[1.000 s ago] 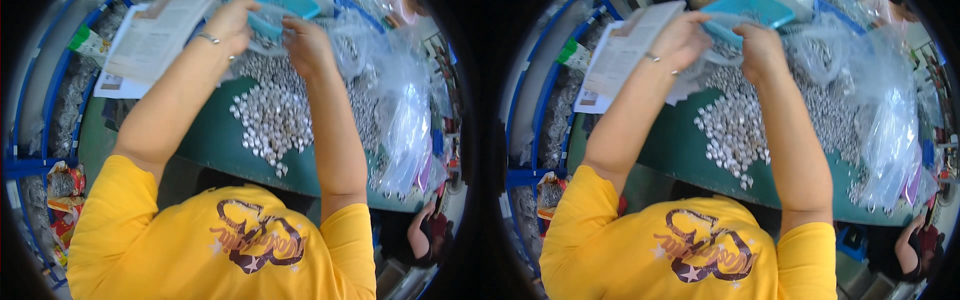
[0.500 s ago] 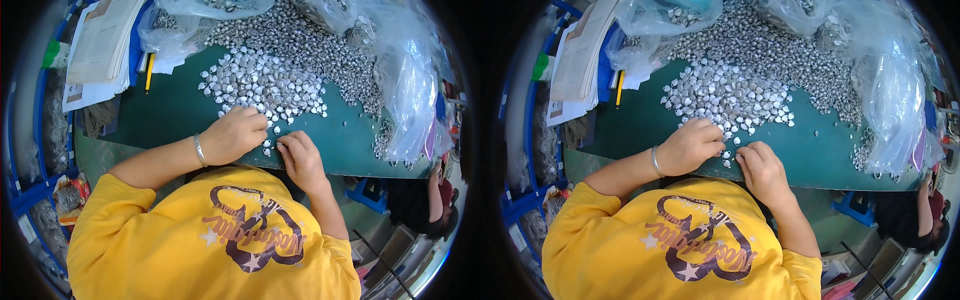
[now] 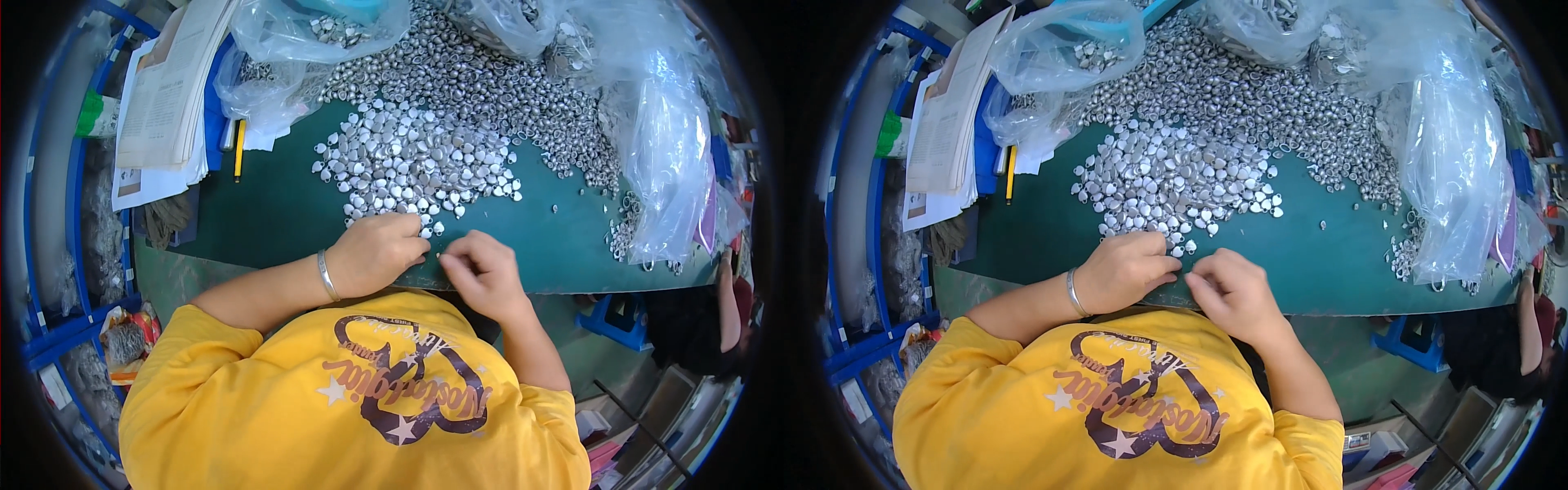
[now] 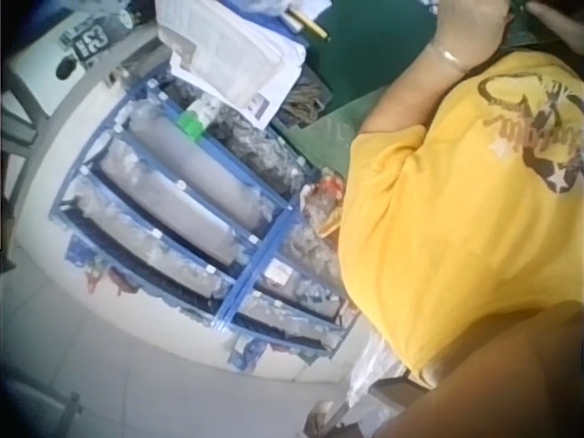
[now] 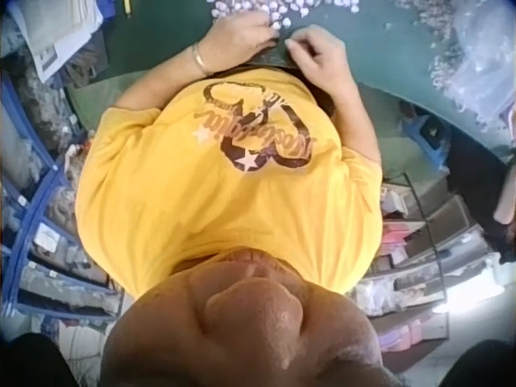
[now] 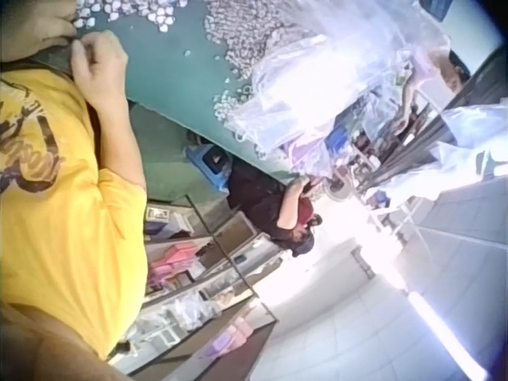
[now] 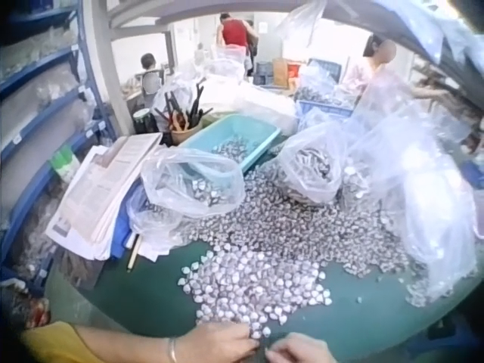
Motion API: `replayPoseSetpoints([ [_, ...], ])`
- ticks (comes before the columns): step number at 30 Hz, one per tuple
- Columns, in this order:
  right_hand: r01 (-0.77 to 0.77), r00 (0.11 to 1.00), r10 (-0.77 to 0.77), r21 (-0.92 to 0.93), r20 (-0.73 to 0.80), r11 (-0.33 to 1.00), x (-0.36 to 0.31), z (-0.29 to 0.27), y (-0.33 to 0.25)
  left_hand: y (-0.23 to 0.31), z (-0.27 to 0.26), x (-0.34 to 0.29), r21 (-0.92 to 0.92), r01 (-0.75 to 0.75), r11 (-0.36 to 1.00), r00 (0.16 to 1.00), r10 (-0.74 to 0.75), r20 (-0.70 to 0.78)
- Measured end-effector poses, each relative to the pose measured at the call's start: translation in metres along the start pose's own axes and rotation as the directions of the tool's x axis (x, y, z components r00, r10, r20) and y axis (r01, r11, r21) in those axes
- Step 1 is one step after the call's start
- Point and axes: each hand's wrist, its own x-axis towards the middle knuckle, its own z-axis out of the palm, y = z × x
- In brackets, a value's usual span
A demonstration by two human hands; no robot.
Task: The person sorts small metal items on a green table by hand, picking up the items from a large pile and grouping them together.
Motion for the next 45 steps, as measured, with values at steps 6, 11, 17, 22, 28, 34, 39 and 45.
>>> replayPoseSetpoints([
  [6,0.121,0.984,-0.15,-0.27,-0.091,0.955,0.012,0.001,0.007,0.004,0.0,0.005,-0.013,0.048,0.999,0.997,-0.048,-0.054],
  [11,0.109,0.979,-0.172,-0.434,-0.107,0.894,0.012,0.01,0.01,0.006,0.002,0.006,0.033,0.093,0.995,0.99,-0.089,-0.11],
  [17,0.072,0.988,-0.102,-0.233,-0.116,0.97,0.009,0.002,0.006,0.001,0.003,0.004,-0.114,0.109,0.987,0.982,-0.125,-0.141],
  [22,-0.073,0.986,0.113,0.295,-0.121,0.953,0.004,-0.003,0.003,0.003,-0.021,0.009,-0.892,0.451,-0.021,0.738,-0.553,0.386],
  [28,-0.476,0.861,0.37,0.807,0.348,0.349,0.034,-0.013,-0.006,-0.002,-0.014,0.005,-0.879,0.421,-0.224,0.738,-0.48,0.475],
  [34,-0.429,0.9,0.352,0.375,0.258,0.822,0.149,-0.053,-0.075,-0.001,-0.032,-0.002,-0.912,0.396,-0.108,0.771,-0.499,0.395],
  [39,-0.062,0.989,0.14,0.701,-0.054,0.71,0.243,-0.062,-0.099,-0.003,-0.032,-0.016,-0.953,0.282,-0.11,0.78,-0.552,0.295],
  [45,-0.132,0.99,0.137,0.495,0.027,0.859,0.149,-0.061,-0.059,-0.021,-0.046,-0.032,-0.961,0.27,-0.065,0.711,-0.66,0.244],
])
